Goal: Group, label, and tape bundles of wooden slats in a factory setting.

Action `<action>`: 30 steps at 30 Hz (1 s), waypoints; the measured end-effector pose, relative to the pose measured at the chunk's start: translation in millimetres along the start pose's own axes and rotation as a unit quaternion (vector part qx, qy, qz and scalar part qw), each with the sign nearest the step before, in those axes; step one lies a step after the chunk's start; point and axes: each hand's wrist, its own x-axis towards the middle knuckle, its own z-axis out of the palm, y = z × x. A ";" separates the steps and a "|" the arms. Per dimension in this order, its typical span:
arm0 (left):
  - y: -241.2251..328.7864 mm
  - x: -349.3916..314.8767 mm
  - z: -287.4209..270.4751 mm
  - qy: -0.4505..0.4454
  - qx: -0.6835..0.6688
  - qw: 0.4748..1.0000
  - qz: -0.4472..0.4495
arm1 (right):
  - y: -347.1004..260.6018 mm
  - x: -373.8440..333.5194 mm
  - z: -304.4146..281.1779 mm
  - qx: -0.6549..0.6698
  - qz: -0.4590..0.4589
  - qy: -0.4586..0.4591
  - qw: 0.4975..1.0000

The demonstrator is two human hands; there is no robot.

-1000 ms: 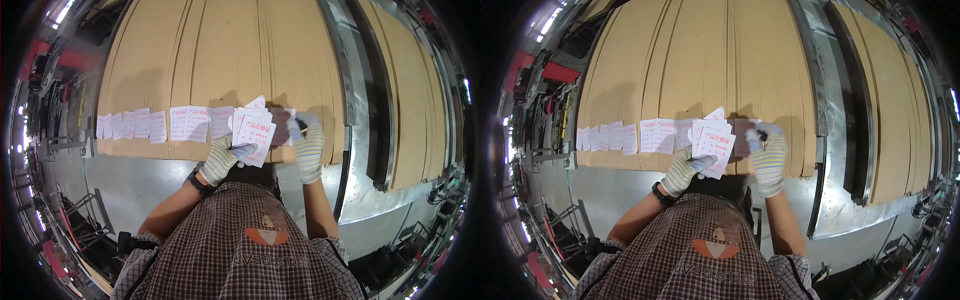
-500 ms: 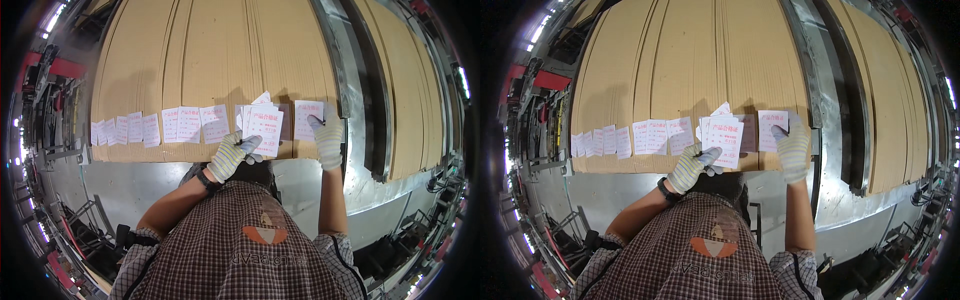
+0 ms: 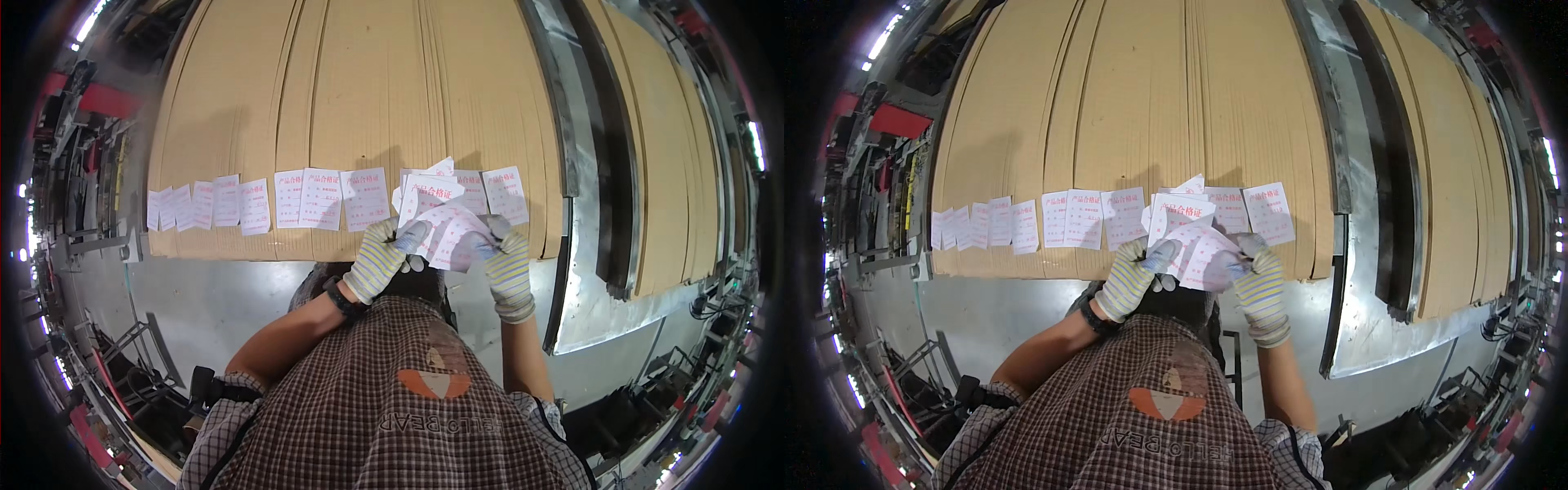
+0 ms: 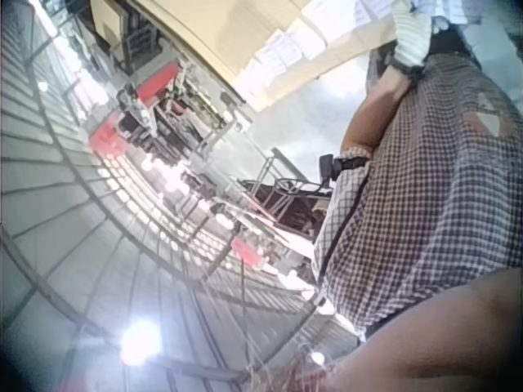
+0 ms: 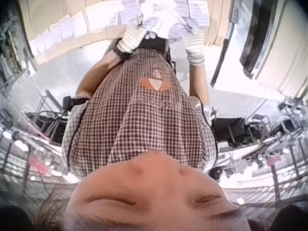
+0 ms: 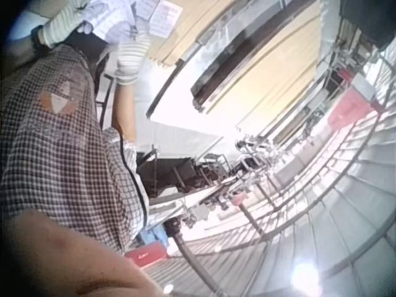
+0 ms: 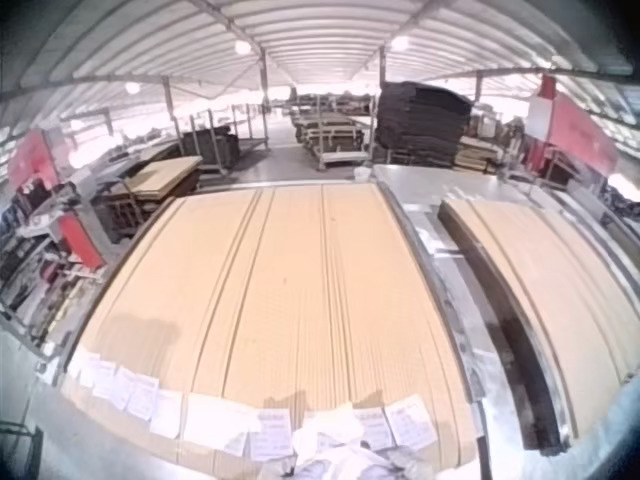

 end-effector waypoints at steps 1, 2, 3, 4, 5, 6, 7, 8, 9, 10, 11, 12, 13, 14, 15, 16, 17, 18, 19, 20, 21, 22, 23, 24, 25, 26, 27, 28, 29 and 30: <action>2.0 -2.0 0.5 -0.001 -0.002 1.000 0.001 | 6.7 -0.7 -6.7 -0.045 -0.096 0.023 0.994; 4.3 -4.6 0.3 0.004 -0.011 1.000 0.006 | -1.6 6.0 -13.2 -0.047 -0.097 0.021 0.994; 4.7 -6.3 -0.9 0.010 -0.020 1.000 0.011 | -12.2 17.7 -22.6 0.011 -0.016 0.037 0.999; 3.3 -7.8 -4.2 0.011 -0.023 1.000 0.010 | -23.0 28.7 -30.5 0.068 0.065 0.053 0.994; 2.7 -9.3 -7.9 0.011 -0.019 1.000 0.010 | -26.5 36.6 -38.7 0.067 0.064 0.050 0.994; 2.1 -11.4 -12.1 0.013 -0.015 1.000 0.010 | -27.0 44.7 -48.5 0.082 0.062 0.004 0.995; 3.3 -14.5 -16.6 0.015 -0.017 1.000 0.012 | -27.1 54.4 -59.6 0.097 0.059 -0.041 0.993; 4.3 -18.4 -22.2 0.016 -0.019 1.000 0.013 | -24.9 65.6 -72.4 -0.019 0.043 -0.080 0.996; 5.5 -22.4 -27.6 0.016 -0.019 1.000 0.014 | -13.5 77.5 -84.0 -0.056 0.066 -0.091 0.992; 4.6 -25.3 -35.4 0.018 -0.020 1.000 0.016 | 2.2 89.3 -91.6 -0.092 0.087 -0.104 0.987; 2.1 -28.2 -43.7 0.014 -0.033 0.999 0.028 | 18.8 97.0 -98.9 -0.093 0.085 -0.106 0.986; 1.4 -31.8 -48.9 0.008 -0.045 0.998 0.040 | 35.2 100.9 -106.6 -0.280 0.006 -0.054 0.958; 4.0 -38.3 -55.0 0.018 -0.042 0.998 0.043 | 42.4 106.2 -101.2 -0.448 -0.079 -0.003 0.891; 5.4 -46.9 -71.3 0.027 -0.052 0.997 0.045 | 2.1 105.4 -78.8 -0.434 -0.069 -0.002 0.898; 11.7 -50.1 -87.6 0.022 -0.057 0.997 0.052 | 1.6 99.9 -73.8 -0.447 -0.088 0.051 0.889; 14.2 -50.7 -107.6 0.046 -0.047 0.996 0.062 | 8.5 87.3 -57.9 -0.308 -0.109 0.105 0.939; 13.1 -52.0 -133.7 0.115 -0.082 0.981 0.129 | -21.2 66.9 -33.1 -0.175 0.024 0.105 0.979; 14.9 -52.2 -164.8 0.172 -0.111 0.958 0.199 | -27.3 40.0 -13.9 -0.192 -0.030 0.117 0.974; 21.3 -60.3 -208.9 0.162 -0.147 0.955 0.200 | -40.0 8.2 13.5 -0.222 -0.030 0.095 0.970; 33.0 -68.8 -246.9 0.207 -0.160 0.934 0.245 | -55.2 -26.8 39.9 -0.112 -0.079 0.088 0.987; 47.9 -74.0 -283.6 0.241 -0.175 0.910 0.288 | -20.1 -71.7 52.5 -0.336 -0.110 0.065 0.933; 60.9 -75.7 -343.1 0.309 -0.121 0.908 0.254 | -34.7 -101.4 84.0 -0.327 -0.181 0.037 0.927; 55.1 -82.1 -426.8 0.303 -0.103 0.896 0.307 | -30.9 -144.7 120.2 -0.276 -0.063 0.008 0.959; 92.5 -101.7 -451.5 0.354 -0.071 0.880 0.310 | 0.3 -192.8 147.6 -0.243 0.035 -0.068 0.967; 99.3 -107.8 -513.0 0.438 -0.122 0.846 0.278 | 51.7 -256.2 170.1 -0.249 0.080 -0.127 0.957; 104.2 -113.1 -577.8 0.448 -0.069 0.851 0.266 | 59.5 -293.6 207.3 -0.297 0.340 -0.259 0.854; 104.8 -111.8 -634.1 0.444 -0.147 0.818 0.335 | 66.4 -327.5 237.7 -0.330 0.389 -0.314 0.801; 101.4 -113.1 -682.1 0.436 -0.144 0.821 0.339 | 69.5 -362.7 264.0 -0.352 0.387 -0.335 0.784; 100.0 -115.7 -728.7 0.481 -0.071 0.836 0.255 | 63.8 -388.5 288.6 -0.369 0.387 -0.350 0.769; 76.8 -112.7 -753.4 0.519 -0.002 0.840 0.156 | 58.0 -410.8 297.4 -0.396 0.389 -0.361 0.750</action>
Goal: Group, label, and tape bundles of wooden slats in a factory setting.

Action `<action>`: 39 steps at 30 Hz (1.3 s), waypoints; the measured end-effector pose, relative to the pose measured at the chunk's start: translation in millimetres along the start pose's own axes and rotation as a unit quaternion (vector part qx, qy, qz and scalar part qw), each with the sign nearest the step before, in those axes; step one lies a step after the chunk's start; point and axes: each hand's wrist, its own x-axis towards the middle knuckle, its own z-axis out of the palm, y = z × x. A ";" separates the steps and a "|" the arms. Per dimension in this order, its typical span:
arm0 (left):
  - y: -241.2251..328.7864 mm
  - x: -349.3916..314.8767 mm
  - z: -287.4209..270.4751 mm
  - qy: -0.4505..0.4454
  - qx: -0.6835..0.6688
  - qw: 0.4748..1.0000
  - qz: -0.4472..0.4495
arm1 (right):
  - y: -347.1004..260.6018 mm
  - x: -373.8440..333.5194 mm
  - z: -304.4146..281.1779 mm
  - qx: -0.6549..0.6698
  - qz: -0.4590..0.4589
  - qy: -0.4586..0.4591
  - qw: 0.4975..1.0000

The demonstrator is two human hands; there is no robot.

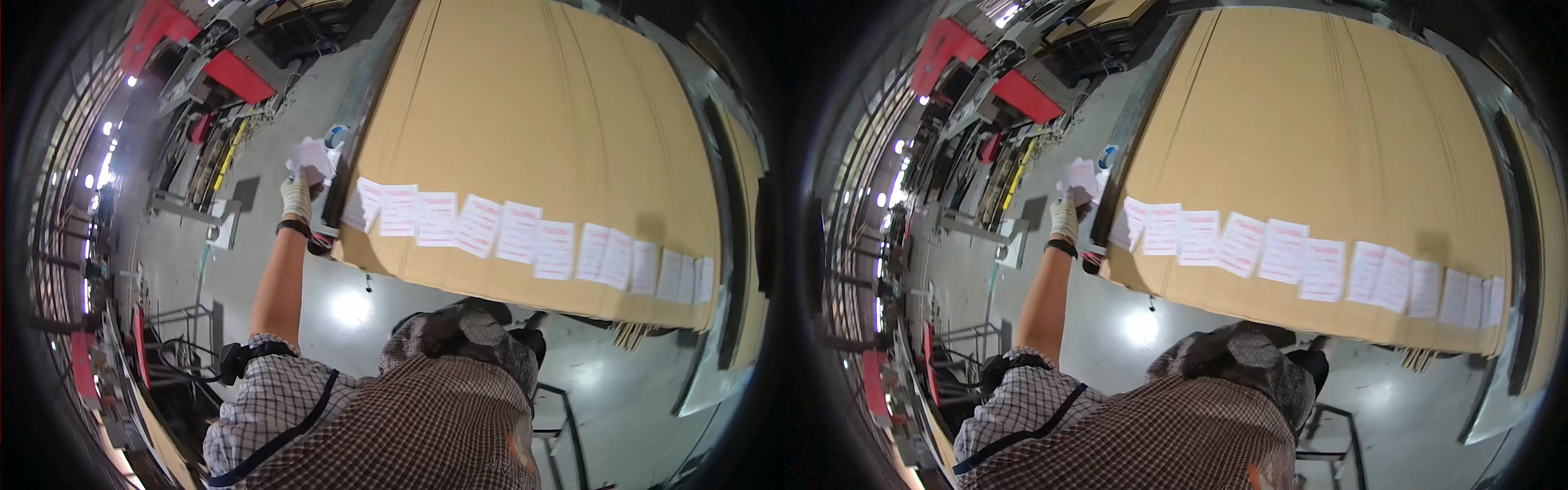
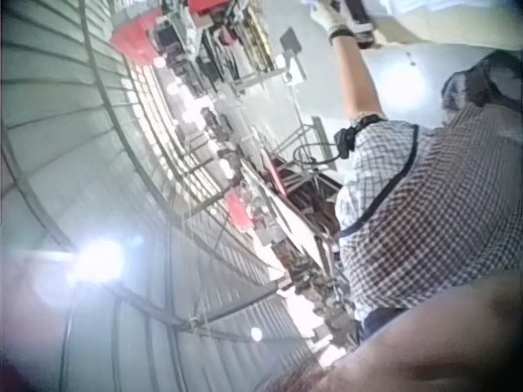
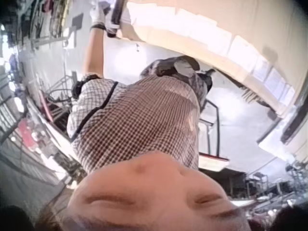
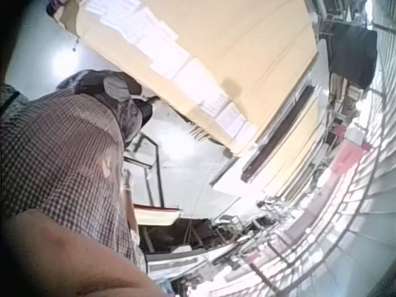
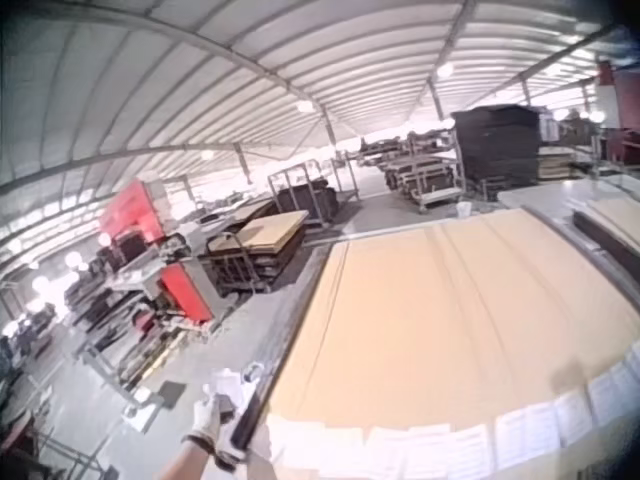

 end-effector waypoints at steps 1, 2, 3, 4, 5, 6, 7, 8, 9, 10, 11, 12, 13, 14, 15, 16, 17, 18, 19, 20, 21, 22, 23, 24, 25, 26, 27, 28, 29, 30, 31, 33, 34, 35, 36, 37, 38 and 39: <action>-9.9 15.7 0.6 -0.036 0.001 0.999 -0.025 | -16.6 -14.3 22.3 -0.015 0.015 -0.005 1.000; -13.8 34.1 0.3 -0.069 0.001 0.996 -0.047 | -33.5 -30.6 46.5 -0.024 0.025 -0.014 0.999; -40.1 73.6 -20.9 -0.085 0.047 0.995 -0.001 | -50.6 -43.6 64.8 -0.035 0.024 -0.023 0.999; -58.3 89.4 -17.7 -0.050 0.136 0.989 0.019 | -64.5 -61.1 86.0 -0.045 0.033 -0.037 0.998; -69.7 122.0 -34.7 -0.061 0.247 0.967 0.029 | -76.5 -74.0 102.8 -0.058 0.029 -0.051 0.997; -78.0 148.0 -50.7 -0.070 0.356 0.931 0.035 | -84.2 -85.9 119.6 -0.073 0.024 -0.069 0.995; -56.1 93.2 -8.3 -0.147 0.559 0.815 0.040 | -75.9 -112.7 138.9 -0.083 0.058 -0.091 0.991; -24.5 89.2 -22.6 -0.145 0.563 0.813 0.040 | -80.6 -125.2 155.7 -0.100 0.050 -0.118 0.987; -5.5 89.7 -33.6 -0.160 0.626 0.761 0.061 | -76.8 -138.3 176.5 -0.125 0.046 -0.159 0.978; 6.8 87.2 -35.6 -0.181 0.685 0.701 0.084 | -68.4 -153.7 200.5 -0.152 0.043 -0.226 0.961; 16.9 74.8 -33.3 -0.178 0.718 0.656 0.152 | -57.7 -169.2 225.5 -0.188 0.025 -0.318 0.929; 30.2 64.3 -30.1 -0.189 0.718 0.651 0.155 | -42.8 -184.6 252.3 -0.220 -0.017 -0.403 0.888; 43.4 54.4 -29.2 -0.193 0.713 0.638 0.217 | -29.3 -195.6 266.5 -0.284 -0.122 -0.009 0.951; 46.0 47.6 -30.7 -0.197 0.704 0.623 0.278 | -19.5 -208.8 278.4 -0.302 -0.202 0.387 0.847; 42.3 33.4 -30.0 -0.146 0.581 0.670 0.438 | -38.0 -205.5 272.9 -0.216 -0.160 0.289 0.919; 43.3 12.7 -26.1 -0.153 0.584 0.662 0.444 | -69.7 -206.1 246.7 -0.122 -0.096 0.191 0.969; 51.0 -7.5 -20.8 -0.169 0.523 0.649 0.526 | -103.5 -215.5 204.7 -0.054 -0.018 0.105 0.993; 56.2 -15.5 -18.6 -0.180 0.455 0.632 0.601 | -201.3 -246.6 121.9 -0.069 0.021 0.152 0.986; 59.6 -20.6 -8.8 -0.195 0.441 0.631 0.608 | -171.4 -238.2 169.3 -0.104 0.038 0.021 0.994; 61.3 -25.9 2.0 -0.206 0.415 0.671 0.579 | -155.4 -226.4 216.2 -0.133 0.049 -0.110 0.984; 62.8 -31.9 12.5 -0.218 0.389 0.709 0.545 | -163.4 -228.0 275.2 -0.087 0.059 -0.052 0.993; 65.3 -38.4 15.9 -0.222 0.386 0.707 0.549 | -172.4 -223.4 307.5 -0.047 0.057 0.008 0.997; 67.1 -48.8 19.0 -0.274 0.375 0.636 0.616 | -199.0 -232.8 317.4 -0.001 0.085 0.009 0.996; 64.4 -57.4 21.6 -0.323 0.359 0.560 0.673 | -220.8 -245.8 326.4 0.034 0.120 -0.011 0.992; 64.0 -67.3 18.0 -0.321 0.363 0.557 0.674 | -241.3 -253.6 326.4 0.066 0.138 -0.019 0.988; 48.2 -78.6 27.8 -0.357 0.334 0.535 0.689 | -260.4 -270.8 332.0 0.097 0.169 -0.028 0.980; 32.8 -90.2 36.6 -0.392 0.305 0.511 0.702 | -274.6 -286.7 334.7 0.132 0.198 -0.032 0.971; 25.5 -100.3 39.9 -0.424 0.278 0.484 0.713 | -287.8 -302.2 339.4 0.168 0.224 -0.034 0.959; 22.3 -106.8 41.9 -0.432 0.275 0.480 0.712 | -298.8 -315.5 343.1 0.214 0.244 -0.031 0.945; 21.4 -112.3 43.7 -0.433 0.286 0.472 0.713 | -309.0 -326.4 345.8 0.267 0.266 -0.020 0.926; 20.5 -117.7 45.4 -0.434 0.295 0.462 0.715 | -320.1 -336.7 349.0 0.329 0.287 -0.001 0.900; 19.1 -121.1 34.8 -0.431 0.271 0.511 0.692 | -336.6 -358.4 355.2 0.481 0.327 0.063 0.811; 20.8 -123.9 29.4 -0.422 0.248 0.563 0.666 | -343.2 -366.8 358.0 0.557 0.342 0.105 0.749; 23.7 -128.8 17.0 -0.410 0.191 0.612 0.649 | -346.2 -371.4 358.8 0.633 0.341 0.149 0.679; 21.5 -128.1 0.8 -0.410 0.191 0.607 0.653 | -342.8 -372.7 357.0 0.701 0.325 0.194 0.605; 10.9 -122.4 -14.3 -0.397 0.158 0.673 0.603 | -335.5 -366.4 353.9 0.762 0.293 0.235 0.528; -1.6 -115.6 -30.6 -0.379 0.124 0.735 0.549 | -318.3 -354.7 350.7 0.816 0.240 0.269 0.452; -19.5 -115.0 -43.5 -0.367 0.121 0.771 0.507 | -302.4 -341.8 351.6 0.871 0.180 0.283 0.358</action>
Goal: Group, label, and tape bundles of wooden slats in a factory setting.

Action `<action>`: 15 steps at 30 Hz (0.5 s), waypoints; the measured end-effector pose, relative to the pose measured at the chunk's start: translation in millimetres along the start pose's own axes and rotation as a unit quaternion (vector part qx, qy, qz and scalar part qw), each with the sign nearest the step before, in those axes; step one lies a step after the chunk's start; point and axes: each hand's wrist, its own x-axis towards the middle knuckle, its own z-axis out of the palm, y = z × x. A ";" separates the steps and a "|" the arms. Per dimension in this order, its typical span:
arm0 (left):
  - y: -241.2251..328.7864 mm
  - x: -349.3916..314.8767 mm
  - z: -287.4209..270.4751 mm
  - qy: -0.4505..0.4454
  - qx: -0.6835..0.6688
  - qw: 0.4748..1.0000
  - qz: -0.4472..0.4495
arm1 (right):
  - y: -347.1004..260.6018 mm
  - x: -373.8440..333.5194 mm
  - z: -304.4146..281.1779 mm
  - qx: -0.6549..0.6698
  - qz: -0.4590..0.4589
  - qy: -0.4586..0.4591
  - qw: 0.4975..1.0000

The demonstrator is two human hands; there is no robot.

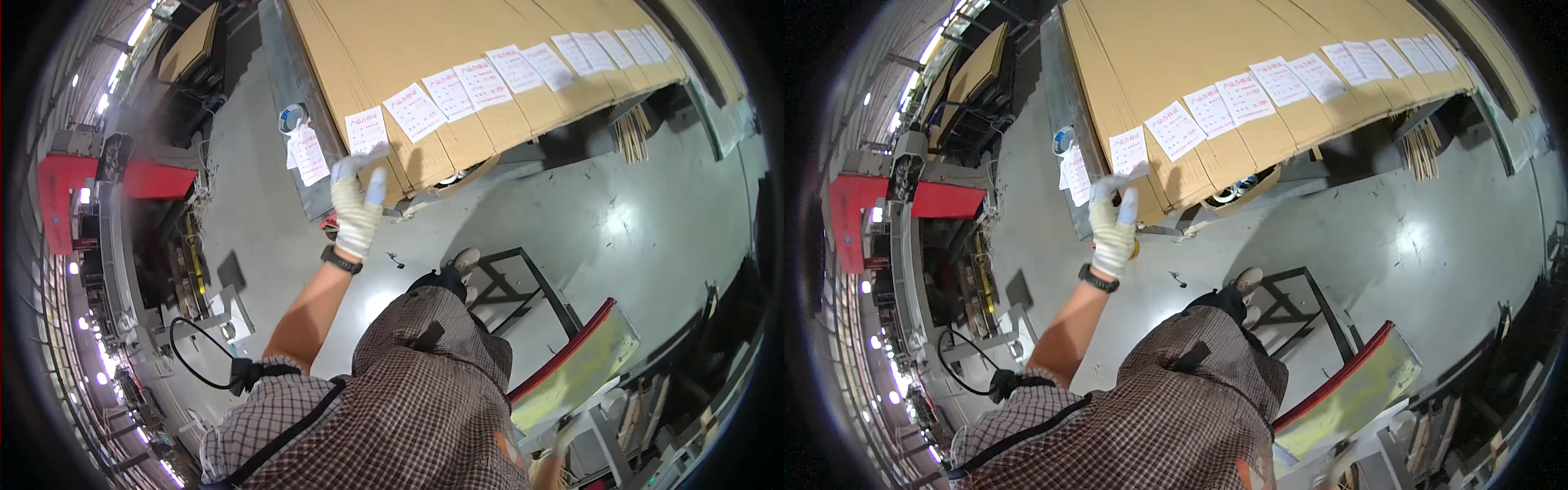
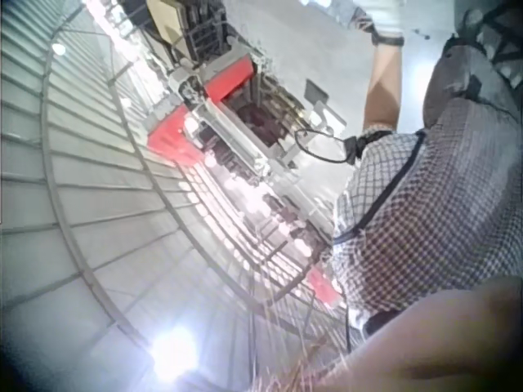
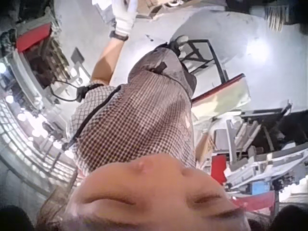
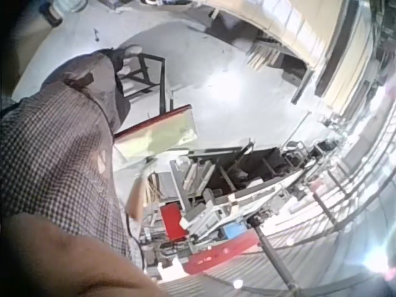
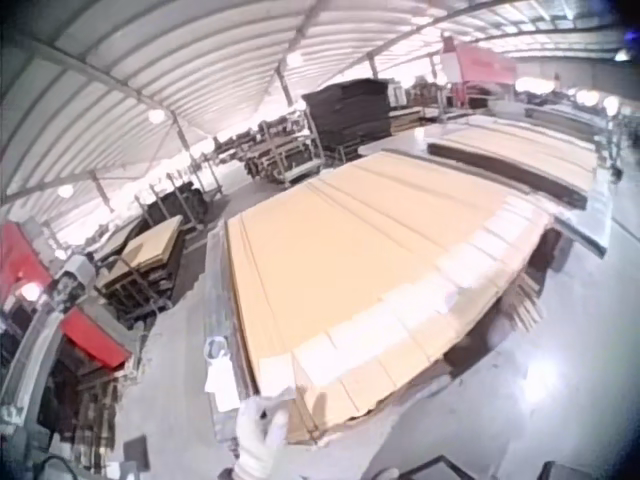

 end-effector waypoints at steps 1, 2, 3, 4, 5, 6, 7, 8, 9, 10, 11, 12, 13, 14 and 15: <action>-8.9 -22.4 2.9 0.020 -0.016 0.998 -0.054 | 1.6 42.6 -12.7 0.162 0.102 -0.029 0.981; -26.8 -44.0 7.7 0.011 -0.100 0.984 -0.149 | 8.4 82.1 -26.7 0.033 -0.033 -0.031 0.998; -44.8 -64.2 1.7 0.007 -0.166 0.956 -0.243 | -10.6 88.2 28.6 0.067 -0.069 0.012 0.995; -32.0 -69.5 -7.9 -0.011 -0.275 0.889 -0.365 | -30.7 80.4 57.8 0.081 -0.051 0.049 0.994; -49.9 -74.6 -15.4 -0.016 -0.270 0.892 -0.362 | -40.2 72.3 72.5 0.092 -0.037 0.082 0.992; -80.8 -81.7 -18.8 -0.040 -0.187 0.911 -0.365 | -36.1 75.3 74.6 0.094 -0.036 0.080 0.992; -97.5 -89.9 -23.2 -0.064 -0.103 0.922 -0.367 | -26.0 82.6 73.1 0.108 0.023 0.045 0.993; -30.1 -71.3 -8.9 -0.064 -0.240 0.824 -0.509 | -10.1 83.3 61.4 0.128 0.080 0.034 0.988; -35.5 -65.5 -16.4 -0.056 -0.238 0.828 -0.505 | -2.4 87.2 74.6 0.129 0.081 0.024 0.988; -50.8 -56.6 -21.0 -0.089 -0.310 0.784 -0.530 | 6.6 84.6 88.0 0.095 0.068 -0.035 0.992; -66.6 -48.7 -23.3 -0.122 -0.380 0.733 -0.550 | 16.8 85.8 98.2 0.061 0.054 -0.093 0.992; -77.5 -39.1 -19.1 -0.136 -0.439 0.689 -0.561 | 34.4 101.6 98.7 0.051 0.024 -0.105 0.993; -62.8 -26.6 11.3 -0.162 -0.449 0.677 -0.561 | 66.7 127.0 68.9 0.045 -0.013 -0.088 0.995; -24.8 -14.0 76.1 -0.216 -0.471 0.650 -0.556 | 122.9 156.0 -24.6 -0.127 -0.146 0.018 0.981; -22.9 -8.9 60.3 -0.195 -0.452 0.677 -0.547 | 116.5 140.5 29.5 -0.385 -0.251 0.015 0.888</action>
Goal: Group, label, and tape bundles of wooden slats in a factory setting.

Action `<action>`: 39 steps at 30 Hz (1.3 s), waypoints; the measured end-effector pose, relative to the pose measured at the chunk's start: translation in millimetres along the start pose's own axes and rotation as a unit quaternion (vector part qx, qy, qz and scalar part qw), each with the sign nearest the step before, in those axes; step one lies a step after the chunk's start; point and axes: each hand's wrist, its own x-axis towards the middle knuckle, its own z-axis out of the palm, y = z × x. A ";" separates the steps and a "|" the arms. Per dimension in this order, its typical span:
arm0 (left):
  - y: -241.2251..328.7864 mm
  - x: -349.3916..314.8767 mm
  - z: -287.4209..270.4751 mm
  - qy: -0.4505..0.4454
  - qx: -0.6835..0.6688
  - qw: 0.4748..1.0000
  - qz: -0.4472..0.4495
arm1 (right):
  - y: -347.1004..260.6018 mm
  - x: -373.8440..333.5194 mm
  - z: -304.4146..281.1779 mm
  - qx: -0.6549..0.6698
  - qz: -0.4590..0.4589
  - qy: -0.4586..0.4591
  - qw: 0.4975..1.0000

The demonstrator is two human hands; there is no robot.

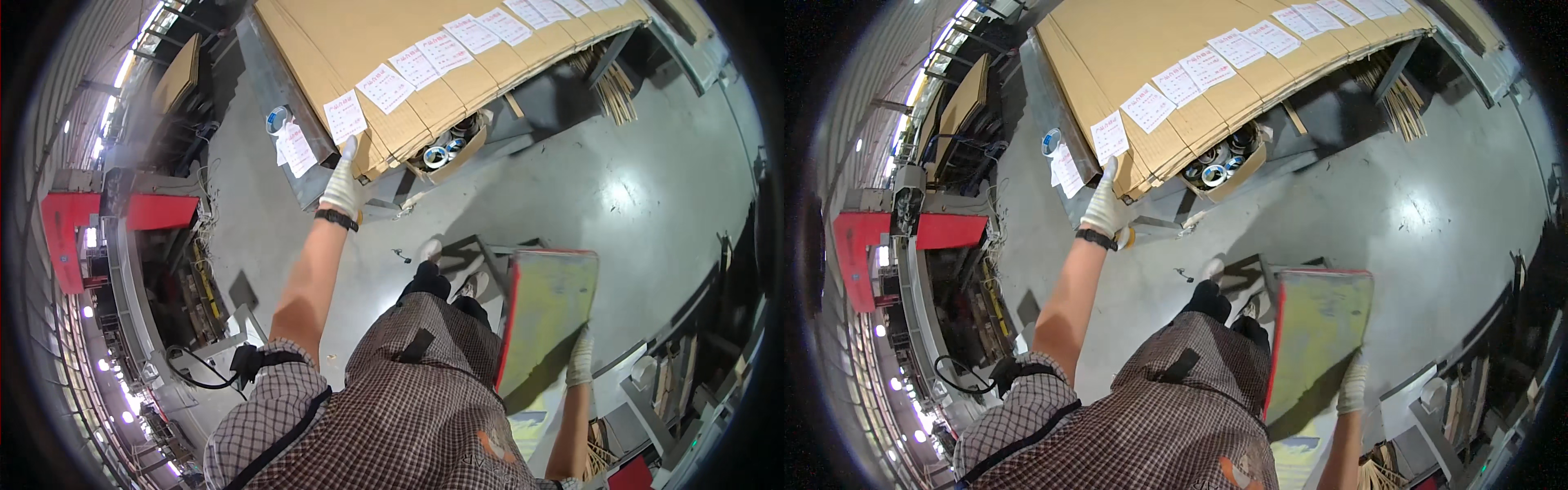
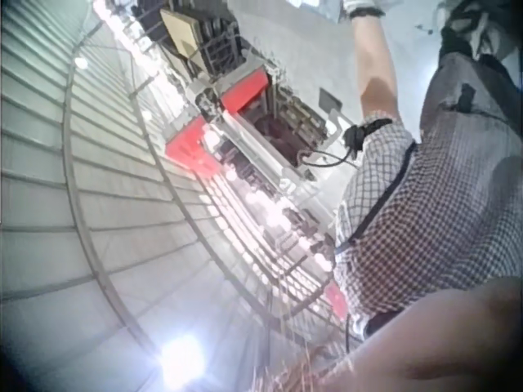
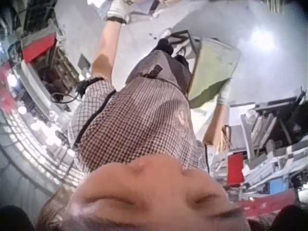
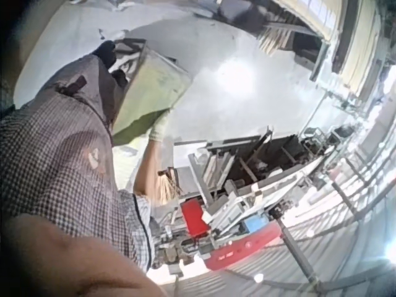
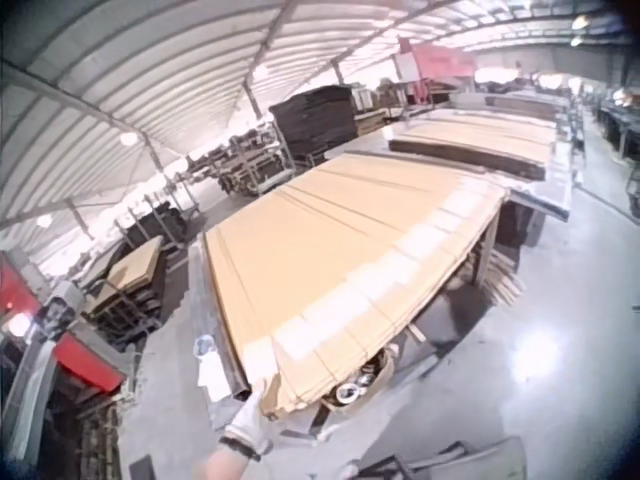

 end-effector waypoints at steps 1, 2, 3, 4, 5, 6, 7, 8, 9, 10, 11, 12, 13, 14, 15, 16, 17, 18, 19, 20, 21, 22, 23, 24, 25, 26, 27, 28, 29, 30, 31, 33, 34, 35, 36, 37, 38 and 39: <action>14.5 -17.6 -18.0 0.043 -0.022 0.999 0.009 | -59.2 -2.2 18.1 0.001 0.027 -0.079 0.997; 23.7 -27.0 -44.3 0.067 -0.024 0.997 0.023 | -131.5 -7.5 28.4 -0.005 0.053 -0.155 0.987; 22.8 -20.9 -61.6 0.106 -0.022 0.994 0.020 | -222.7 -12.2 28.8 -0.120 0.131 -0.179 0.968; 20.0 -10.1 -58.4 0.127 -0.017 0.992 0.010 | -252.4 -13.0 26.2 -0.121 0.139 -0.171 0.968; 18.7 -5.2 -49.1 0.125 -0.023 0.992 -0.011 | -269.3 -13.1 24.1 -0.116 0.067 -0.207 0.969; 18.3 -5.9 -42.2 0.120 -0.020 0.992 -0.017 | -282.1 -13.5 28.1 -0.109 -0.008 -0.245 0.963; 17.4 -8.1 -33.7 0.109 -0.009 0.994 -0.027 | -294.8 -15.3 34.3 -0.111 -0.001 -0.240 0.964; 17.1 -11.8 -28.4 0.102 0.002 0.994 -0.035 | -307.0 -16.5 42.9 -0.137 -0.044 -0.231 0.962; 14.3 -15.7 -22.6 0.084 0.011 0.996 -0.008 | -316.6 -14.0 50.0 -0.163 -0.087 -0.222 0.957; 13.5 -18.4 -18.2 0.082 0.008 0.997 -0.011 | -326.5 -9.4 52.9 -0.167 -0.085 -0.220 0.957; 12.4 -19.7 -17.0 0.062 0.013 0.998 0.031 | -336.5 -4.1 56.6 -0.189 -0.115 -0.268 0.938; 12.1 -17.9 -18.0 0.042 0.017 0.996 0.073 | -347.0 2.1 61.6 -0.210 -0.145 -0.315 0.914; 10.8 -12.0 -21.9 0.039 0.005 0.998 0.056 | -354.3 12.7 64.6 -0.215 -0.122 -0.378 0.892; 12.2 -13.7 -25.5 0.045 0.002 0.997 0.055 | -381.4 18.9 67.4 -0.219 -0.123 -0.384 0.889; 15.8 -19.9 -28.5 0.061 0.009 0.997 0.035 | -425.1 22.5 68.9 -0.246 -0.176 -0.384 0.872; 20.7 -23.7 -31.2 0.073 0.014 0.997 0.016 | -466.3 25.9 75.9 -0.272 -0.230 -0.380 0.854; 16.0 -15.0 -49.2 0.089 0.025 0.996 -0.005 | -499.5 29.2 93.7 -0.146 -0.251 -0.342 0.894; 13.3 -13.4 -45.1 0.104 0.062 0.993 -0.003 | -528.2 34.3 114.8 -0.018 -0.261 -0.294 0.919; 9.5 -13.1 -39.9 0.107 0.066 0.992 0.001 | -552.5 34.5 147.0 0.159 -0.161 -0.310 0.923; 4.1 -11.2 -34.4 0.109 0.071 0.991 0.003 | -570.6 33.1 182.3 0.329 -0.054 -0.312 0.890; -2.9 -6.3 -35.4 0.086 0.071 0.993 0.043 | -589.5 28.3 208.0 0.379 -0.002 -0.322 0.868; 0.0 -8.8 -31.4 0.122 0.060 0.990 0.034 | -602.5 22.2 233.1 0.434 0.058 -0.340 0.832; 1.6 -12.5 -26.7 0.107 0.031 0.993 0.031 | -604.1 19.2 254.0 0.478 0.132 -0.374 0.784; 3.2 -15.4 -23.0 0.094 0.003 0.995 0.028 | -606.6 14.8 270.9 0.517 0.205 -0.403 0.727; 4.6 -17.6 -21.2 0.112 -0.005 0.993 0.022 | -624.3 1.1 271.9 0.560 0.214 -0.388 0.699; 8.7 -21.4 -19.1 0.117 -0.005 0.993 0.016 | -629.0 -3.3 279.1 0.558 0.221 -0.389 0.699; 12.0 -24.4 -15.9 0.131 0.024 0.991 0.023 | -632.4 -4.3 284.7 0.579 0.216 -0.370 0.694; 13.8 -24.6 -15.3 0.143 0.054 0.988 0.029 | -634.1 -3.7 288.9 0.601 0.208 -0.349 0.688; 12.2 -24.4 -15.9 0.142 0.054 0.988 0.023 | -629.6 -3.2 292.4 0.577 0.207 -0.350 0.708; 9.6 -25.7 -15.8 0.124 0.045 0.991 0.026 | -625.6 -4.0 292.0 0.576 0.211 -0.345 0.710; 7.7 -27.5 -17.7 0.111 0.035 0.993 0.032 | -625.5 -6.0 291.0 0.588 0.206 -0.349 0.700; -3.3 -37.0 -20.8 0.106 0.033 0.992 0.055 | -615.1 -12.8 278.7 0.595 0.216 -0.367 0.682; -13.2 -44.9 -19.2 0.097 0.027 0.994 0.051 | -604.3 -14.6 270.8 0.592 0.217 -0.367 0.684; -20.4 -55.1 -17.4 0.107 0.020 0.994 0.033 | -595.0 -19.6 263.2 0.592 0.228 -0.362 0.683; -24.5 -62.7 -15.9 0.117 0.013 0.993 0.015 | -588.0 -19.9 257.9 0.593 0.238 -0.359 0.681; -19.9 -67.8 -12.6 0.088 0.049 0.994 0.033 | -586.9 -11.4 249.2 0.550 0.209 -0.391 0.708; -15.6 -67.6 -15.1 0.089 0.046 0.994 0.032 | -588.2 -4.7 243.7 0.547 0.209 -0.391 0.710; -9.1 -64.3 -19.3 0.065 0.023 0.997 0.037 | -591.4 2.5 239.1 0.479 0.143 -0.362 0.787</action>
